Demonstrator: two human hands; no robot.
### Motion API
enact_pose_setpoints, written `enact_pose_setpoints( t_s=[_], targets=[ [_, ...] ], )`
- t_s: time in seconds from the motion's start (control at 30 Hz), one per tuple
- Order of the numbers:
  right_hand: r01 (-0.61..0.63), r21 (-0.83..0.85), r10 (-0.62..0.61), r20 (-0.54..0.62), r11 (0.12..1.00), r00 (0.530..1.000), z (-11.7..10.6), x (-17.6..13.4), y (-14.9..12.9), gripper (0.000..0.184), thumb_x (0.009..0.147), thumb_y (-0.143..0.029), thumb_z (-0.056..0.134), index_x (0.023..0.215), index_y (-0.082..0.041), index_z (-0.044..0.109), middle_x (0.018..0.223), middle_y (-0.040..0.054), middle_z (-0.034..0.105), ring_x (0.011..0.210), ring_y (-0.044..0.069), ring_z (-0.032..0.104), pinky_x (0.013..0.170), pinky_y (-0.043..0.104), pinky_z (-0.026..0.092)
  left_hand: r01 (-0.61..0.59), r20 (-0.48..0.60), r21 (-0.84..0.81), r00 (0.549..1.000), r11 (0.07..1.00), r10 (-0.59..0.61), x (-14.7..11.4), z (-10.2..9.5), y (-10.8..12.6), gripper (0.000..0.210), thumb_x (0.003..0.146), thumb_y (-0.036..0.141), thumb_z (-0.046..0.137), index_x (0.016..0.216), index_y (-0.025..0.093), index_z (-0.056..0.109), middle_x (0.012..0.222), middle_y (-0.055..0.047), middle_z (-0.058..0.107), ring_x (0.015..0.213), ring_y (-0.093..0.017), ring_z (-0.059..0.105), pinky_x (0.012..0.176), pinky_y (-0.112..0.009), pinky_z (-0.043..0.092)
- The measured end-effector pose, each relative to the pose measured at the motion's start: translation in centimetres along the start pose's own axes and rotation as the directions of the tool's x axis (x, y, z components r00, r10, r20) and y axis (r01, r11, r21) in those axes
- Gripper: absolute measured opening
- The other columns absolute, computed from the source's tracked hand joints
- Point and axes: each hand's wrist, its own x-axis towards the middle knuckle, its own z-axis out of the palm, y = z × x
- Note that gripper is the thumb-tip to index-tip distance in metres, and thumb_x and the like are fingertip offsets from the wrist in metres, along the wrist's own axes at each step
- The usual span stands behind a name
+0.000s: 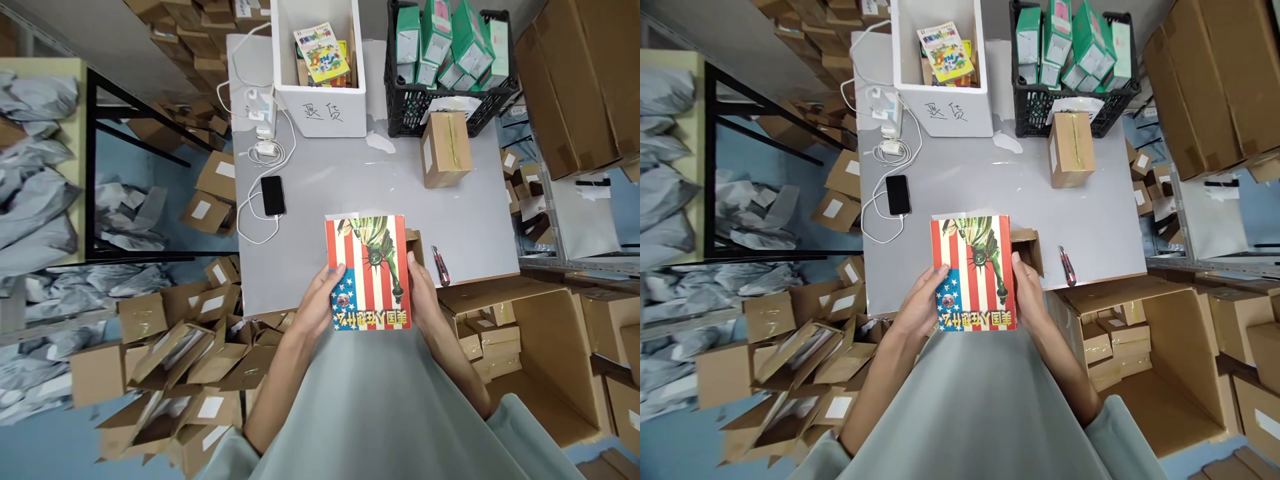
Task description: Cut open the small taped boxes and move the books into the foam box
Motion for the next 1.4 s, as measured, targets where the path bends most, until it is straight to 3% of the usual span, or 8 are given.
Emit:
enact_pose_setpoints(
  t_s=[0.23,0.43,0.6,0.8,0.97,1.1,1.23,1.4],
  targets=[
    [0.151,0.046,-0.15,-0.017,0.987,0.988,-1.4,0.7,-0.2,0.047,0.085,-0.071,0.083,0.1,-0.027,0.08,0.111,0.0065,0.087,0.103,0.03,0.081,0.09,0.044,0.067,0.006,0.052,-0.009,0.999,1.0,-0.006,0.3,0.5,-0.1,0.054,0.075,0.052,0.099,0.115,0.022,0.079,0.11,-0.01,0.087,0.111,-0.034,0.083,0.097,-0.044,0.07],
    [0.212,0.019,-0.207,-0.137,0.977,0.969,-4.3,1.8,-0.8,0.042,0.088,-0.064,0.081,0.101,-0.027,0.07,0.094,0.0046,0.083,0.08,0.026,0.078,0.073,0.039,0.064,-0.014,0.053,-0.019,0.999,1.0,0.015,1.4,0.1,-1.2,0.06,0.072,0.059,0.101,0.113,0.023,0.077,0.11,-0.01,0.086,0.11,-0.031,0.084,0.093,-0.041,0.07],
    [0.397,-0.075,-0.398,-0.337,0.915,0.853,-6.6,2.3,-2.8,0.048,0.084,-0.051,0.088,0.119,-0.03,0.063,0.098,0.0007,0.078,0.083,0.021,0.075,0.074,0.034,0.061,-0.142,-0.113,-0.06,0.984,0.988,0.135,2.1,-1.1,-1.4,0.067,0.067,0.057,0.105,0.117,0.024,0.075,0.11,-0.007,0.087,0.101,-0.025,0.085,0.085,-0.034,0.071],
    [0.499,-0.278,-0.57,-0.328,0.821,0.754,-7.2,1.8,-3.7,0.04,0.095,-0.044,0.076,0.131,-0.028,0.074,0.125,0.0084,0.078,0.111,0.027,0.075,0.094,0.045,0.063,-0.177,-0.125,-0.136,0.979,0.975,0.161,2.1,-2.1,-0.3,0.062,0.068,0.057,0.104,0.112,0.023,0.076,0.115,-0.008,0.086,0.11,-0.028,0.084,0.095,-0.037,0.071],
    [0.473,-0.335,-0.488,0.044,0.815,0.871,-5.9,2.9,-3.5,0.064,0.092,-0.04,0.076,0.155,-0.034,0.066,0.157,0.0056,0.068,0.107,0.022,0.073,0.098,0.044,0.065,-0.098,-0.02,-0.192,0.995,0.977,0.096,1.6,-2.5,-0.5,0.056,0.081,0.052,0.097,0.122,0.02,0.078,0.118,-0.012,0.086,0.122,-0.034,0.081,0.106,-0.043,0.069],
    [0.452,-0.325,-0.326,0.375,0.831,0.868,-3.5,3.5,-2.1,0.077,0.079,-0.049,0.094,0.151,-0.036,0.069,0.157,0.0047,0.069,0.105,0.022,0.075,0.099,0.042,0.067,0.016,0.106,-0.217,0.994,0.976,0.008,1.1,-2.2,-1.5,0.055,0.081,0.05,0.098,0.123,0.018,0.078,0.121,-0.013,0.085,0.125,-0.037,0.079,0.11,-0.046,0.067],
    [0.41,-0.304,-0.261,0.428,0.86,0.865,-1.8,3.3,-0.2,0.048,0.075,-0.056,0.098,0.111,-0.027,0.085,0.111,0.0046,0.086,0.097,0.028,0.079,0.09,0.043,0.068,0.081,0.194,-0.214,0.98,0.973,-0.039,0.9,-2.1,-2.1,0.058,0.082,0.051,0.098,0.124,0.016,0.078,0.128,-0.015,0.084,0.128,-0.038,0.077,0.115,-0.049,0.063],
    [0.423,-0.393,-0.287,0.36,0.817,0.888,-2.0,3.1,0.7,0.028,0.081,-0.05,0.093,0.087,-0.024,0.085,0.086,0.0018,0.083,0.084,0.026,0.078,0.078,0.036,0.064,0.073,0.17,-0.197,0.985,0.978,-0.04,0.6,-4.2,-2.1,0.058,0.081,0.051,0.098,0.123,0.017,0.077,0.125,-0.014,0.085,0.127,-0.038,0.078,0.116,-0.051,0.062]
  ],
)
